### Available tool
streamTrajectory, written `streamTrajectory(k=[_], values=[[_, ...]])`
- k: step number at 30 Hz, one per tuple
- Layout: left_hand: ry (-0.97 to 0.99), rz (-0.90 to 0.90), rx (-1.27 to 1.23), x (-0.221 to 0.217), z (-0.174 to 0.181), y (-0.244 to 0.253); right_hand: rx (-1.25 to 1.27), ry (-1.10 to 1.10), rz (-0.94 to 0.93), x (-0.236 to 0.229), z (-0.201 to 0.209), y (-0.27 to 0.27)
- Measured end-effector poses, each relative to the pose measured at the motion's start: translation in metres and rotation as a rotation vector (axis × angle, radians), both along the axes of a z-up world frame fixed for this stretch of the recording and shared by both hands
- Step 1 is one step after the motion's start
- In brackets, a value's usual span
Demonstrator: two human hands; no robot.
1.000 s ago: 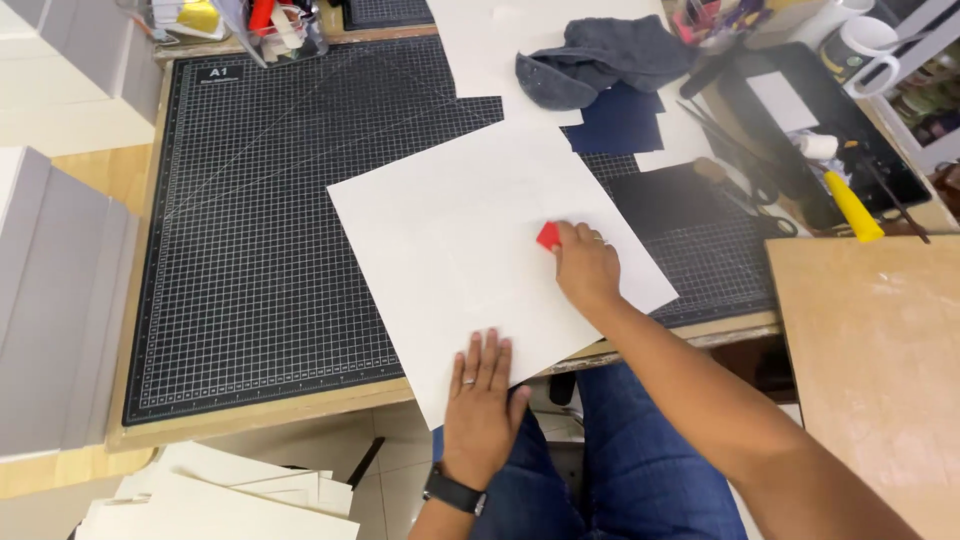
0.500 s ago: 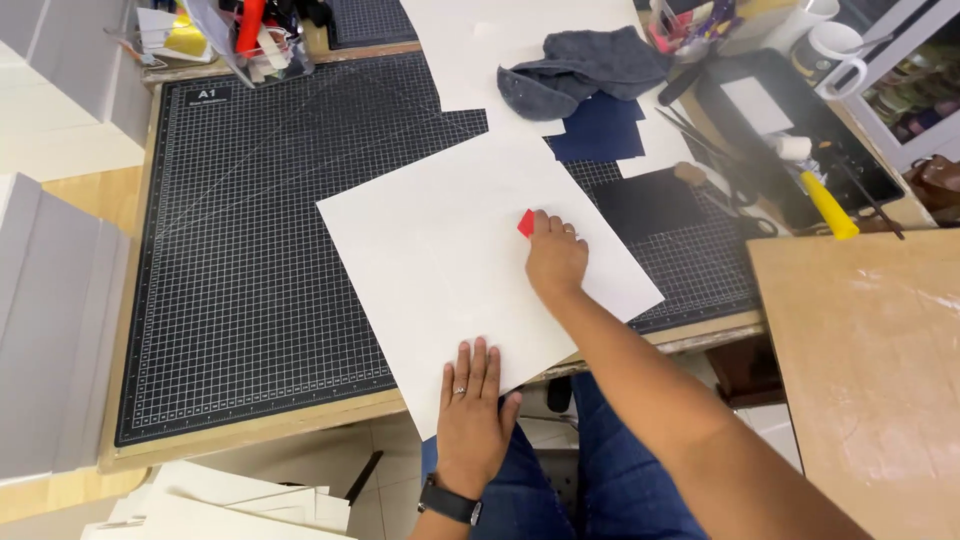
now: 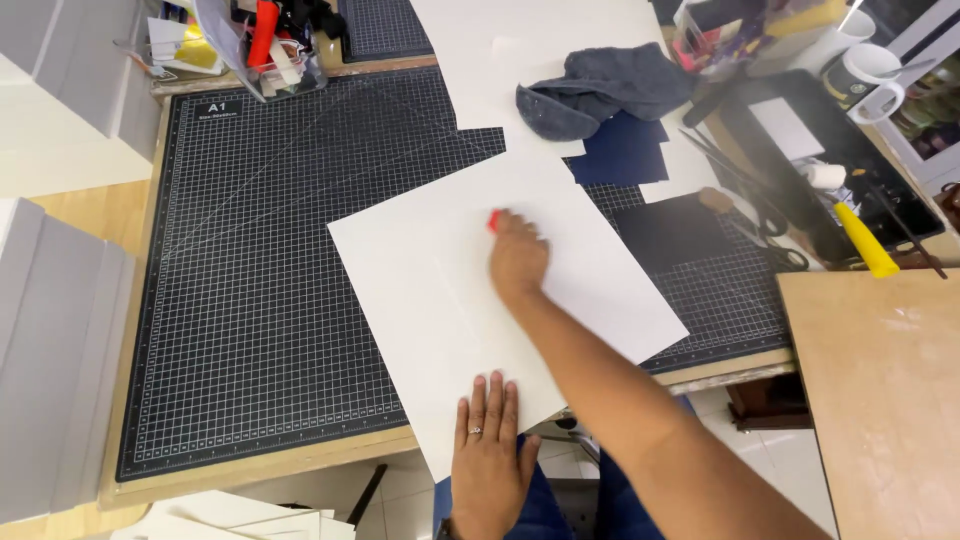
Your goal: Applying glue to cardboard pieces and mounting them onto paper sheets using a roller and squeegee
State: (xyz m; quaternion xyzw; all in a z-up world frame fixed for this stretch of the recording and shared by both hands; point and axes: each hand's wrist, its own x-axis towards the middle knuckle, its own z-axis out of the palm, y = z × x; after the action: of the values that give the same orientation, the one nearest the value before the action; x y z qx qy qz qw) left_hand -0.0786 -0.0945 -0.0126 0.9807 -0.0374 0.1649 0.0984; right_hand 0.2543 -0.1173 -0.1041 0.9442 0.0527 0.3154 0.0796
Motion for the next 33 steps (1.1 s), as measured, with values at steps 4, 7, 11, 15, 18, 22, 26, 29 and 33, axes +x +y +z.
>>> streamTrajectory(k=[4, 7, 11, 15, 18, 22, 26, 29, 33], values=[[0.078, -0.052, -0.11, -0.003, 0.002, 0.0, 0.065, 0.345, 0.252, -0.075, 0.048, 0.076], [0.05, -0.048, -0.123, 0.003, 0.006, 0.001, 0.086, 0.561, 0.348, -0.053, 0.058, 0.057], [0.027, 0.0, -0.005, -0.001, 0.004, 0.0, 0.048, 0.222, 0.083, 0.008, 0.023, -0.004], [0.022, -0.008, -0.023, 0.002, 0.002, 0.001, 0.173, 0.168, -0.043, 0.021, -0.006, 0.023], [0.025, -0.039, -0.122, 0.001, 0.003, 0.0, 0.098, 0.373, 0.274, -0.066, 0.049, 0.084], [0.042, -0.042, -0.112, 0.006, 0.001, 0.002, 0.193, 0.617, 0.398, -0.06, 0.076, 0.04], [0.04, -0.043, -0.101, -0.002, 0.005, 0.002, 0.064, 0.161, 0.102, -0.018, 0.027, -0.036], [0.028, -0.046, -0.075, -0.002, 0.013, -0.001, 0.047, 0.18, 0.052, -0.053, 0.032, -0.031], [0.063, -0.101, -0.102, -0.003, 0.002, 0.0, 0.037, 0.496, 0.317, -0.15, 0.058, 0.005]])
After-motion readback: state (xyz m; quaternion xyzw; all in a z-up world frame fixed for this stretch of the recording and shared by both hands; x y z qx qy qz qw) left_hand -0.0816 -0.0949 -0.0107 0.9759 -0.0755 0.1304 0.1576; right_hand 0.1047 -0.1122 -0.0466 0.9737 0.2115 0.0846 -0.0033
